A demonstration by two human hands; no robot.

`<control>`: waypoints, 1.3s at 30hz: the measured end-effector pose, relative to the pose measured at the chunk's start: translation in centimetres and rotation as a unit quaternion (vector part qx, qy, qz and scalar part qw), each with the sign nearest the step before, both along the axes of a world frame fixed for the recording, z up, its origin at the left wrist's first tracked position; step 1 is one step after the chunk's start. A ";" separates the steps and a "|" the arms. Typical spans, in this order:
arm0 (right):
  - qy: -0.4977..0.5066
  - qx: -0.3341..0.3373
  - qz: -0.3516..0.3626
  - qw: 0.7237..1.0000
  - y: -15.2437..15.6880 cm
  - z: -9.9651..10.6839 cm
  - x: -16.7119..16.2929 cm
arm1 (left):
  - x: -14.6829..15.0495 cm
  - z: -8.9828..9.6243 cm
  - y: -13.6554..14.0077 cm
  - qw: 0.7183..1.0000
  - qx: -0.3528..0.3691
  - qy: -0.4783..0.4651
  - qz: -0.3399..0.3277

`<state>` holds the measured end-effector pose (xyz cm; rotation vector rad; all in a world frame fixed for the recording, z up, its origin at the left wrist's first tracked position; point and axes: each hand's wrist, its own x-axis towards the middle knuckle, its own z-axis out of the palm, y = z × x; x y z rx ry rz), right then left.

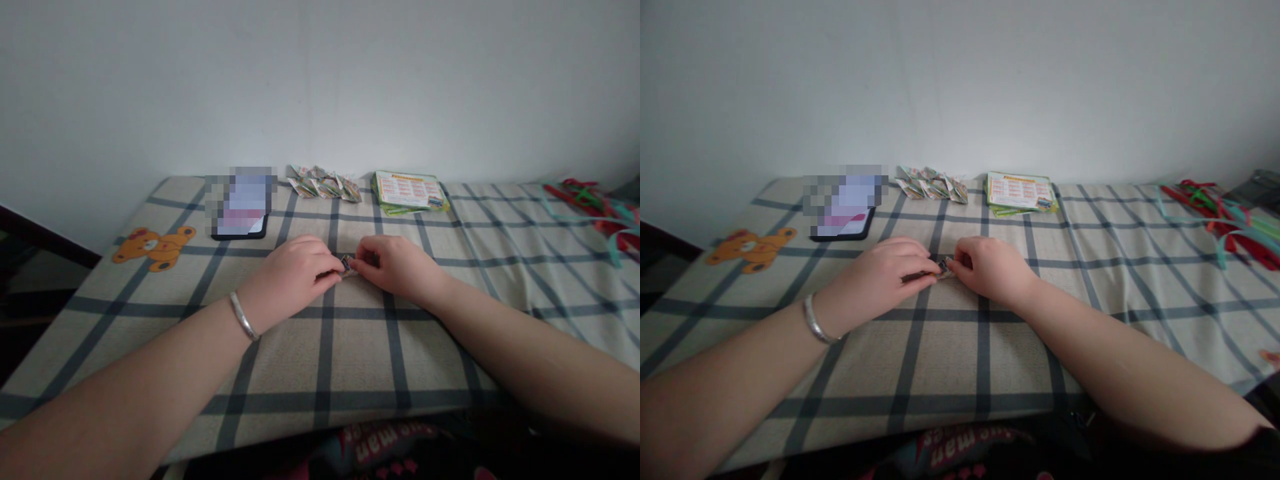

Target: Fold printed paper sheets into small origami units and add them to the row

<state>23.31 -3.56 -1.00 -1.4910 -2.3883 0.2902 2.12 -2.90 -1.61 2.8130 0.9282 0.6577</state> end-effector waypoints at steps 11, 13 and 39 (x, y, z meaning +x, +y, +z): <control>0.037 0.032 0.029 0.998 -0.6 -0.1 -0.1 | 0.4 -0.2 -0.4 1.000 0.027 0.000 0.014; 0.038 0.041 0.044 0.997 -0.8 0.0 -0.1 | 0.5 -0.1 -0.4 0.999 0.028 -0.001 0.020; 0.051 -0.017 0.042 0.998 -0.5 0.5 0.7 | 0.7 -0.1 -1.0 1.000 0.015 0.010 0.000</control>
